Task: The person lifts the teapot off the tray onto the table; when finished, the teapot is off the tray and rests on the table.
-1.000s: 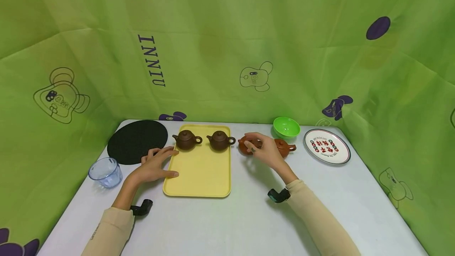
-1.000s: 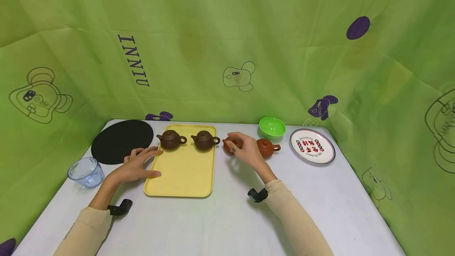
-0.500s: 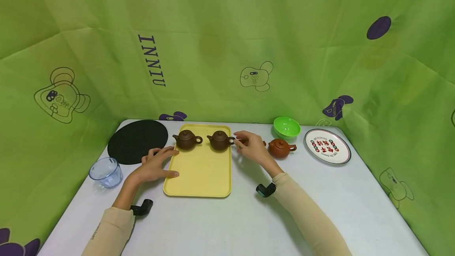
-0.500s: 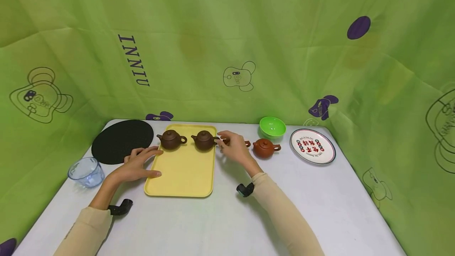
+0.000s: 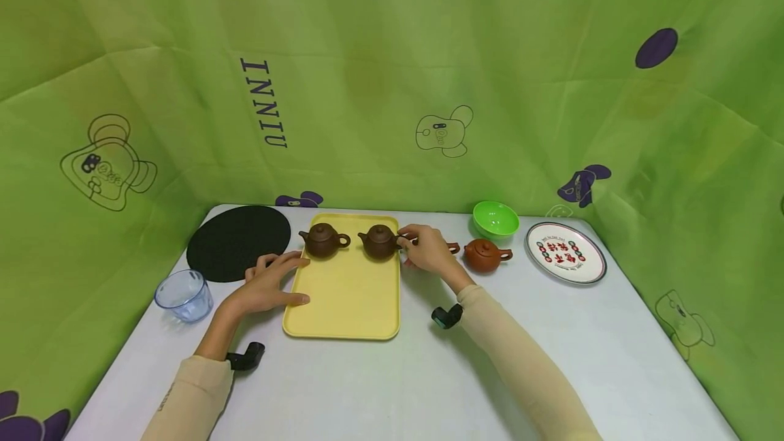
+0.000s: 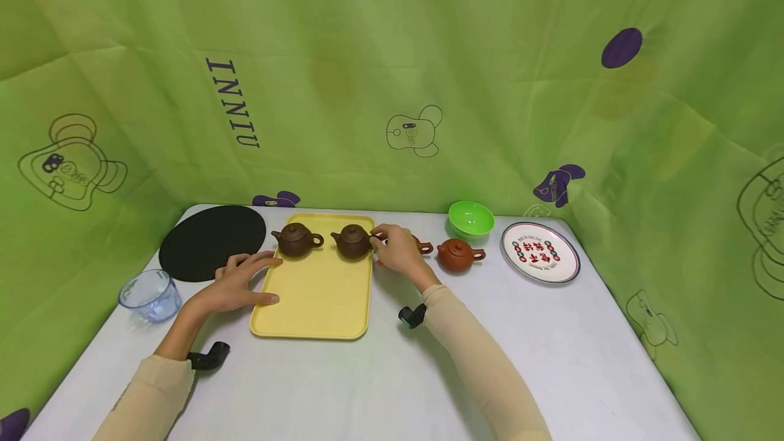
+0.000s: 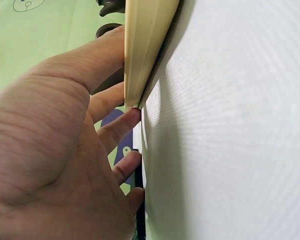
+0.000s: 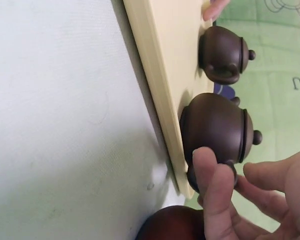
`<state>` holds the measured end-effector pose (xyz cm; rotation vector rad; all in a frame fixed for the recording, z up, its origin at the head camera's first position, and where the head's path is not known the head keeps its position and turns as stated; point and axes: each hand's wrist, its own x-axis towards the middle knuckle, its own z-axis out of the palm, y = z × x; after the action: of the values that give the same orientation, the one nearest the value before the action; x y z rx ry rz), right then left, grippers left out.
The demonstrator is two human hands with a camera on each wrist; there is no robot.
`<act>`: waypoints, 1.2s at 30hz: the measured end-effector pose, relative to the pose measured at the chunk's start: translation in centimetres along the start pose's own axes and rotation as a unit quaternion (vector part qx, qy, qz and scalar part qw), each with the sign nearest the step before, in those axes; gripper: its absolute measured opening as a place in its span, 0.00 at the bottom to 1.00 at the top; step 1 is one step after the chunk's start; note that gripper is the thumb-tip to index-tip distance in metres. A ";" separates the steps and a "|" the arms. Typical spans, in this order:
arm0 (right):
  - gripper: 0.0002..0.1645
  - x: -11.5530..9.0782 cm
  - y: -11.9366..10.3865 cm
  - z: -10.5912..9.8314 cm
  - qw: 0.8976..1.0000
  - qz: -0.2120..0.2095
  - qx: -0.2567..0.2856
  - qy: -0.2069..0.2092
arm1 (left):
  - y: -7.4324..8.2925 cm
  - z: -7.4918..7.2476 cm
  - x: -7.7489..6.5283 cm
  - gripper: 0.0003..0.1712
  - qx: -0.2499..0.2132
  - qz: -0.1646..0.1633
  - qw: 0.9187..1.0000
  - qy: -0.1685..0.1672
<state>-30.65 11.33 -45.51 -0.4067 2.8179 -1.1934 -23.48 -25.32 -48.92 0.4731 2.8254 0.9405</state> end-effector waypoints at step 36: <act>0.14 0.7 0.1 1.0 0.998 -0.001 -0.031 0.049 | -0.1 0.0 0.1 0.47 -0.001 -0.004 1.000 -0.003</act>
<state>-31.23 10.52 -46.19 -0.3639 2.9453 -1.1591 -23.59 -25.33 -48.99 0.4642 2.8194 0.9379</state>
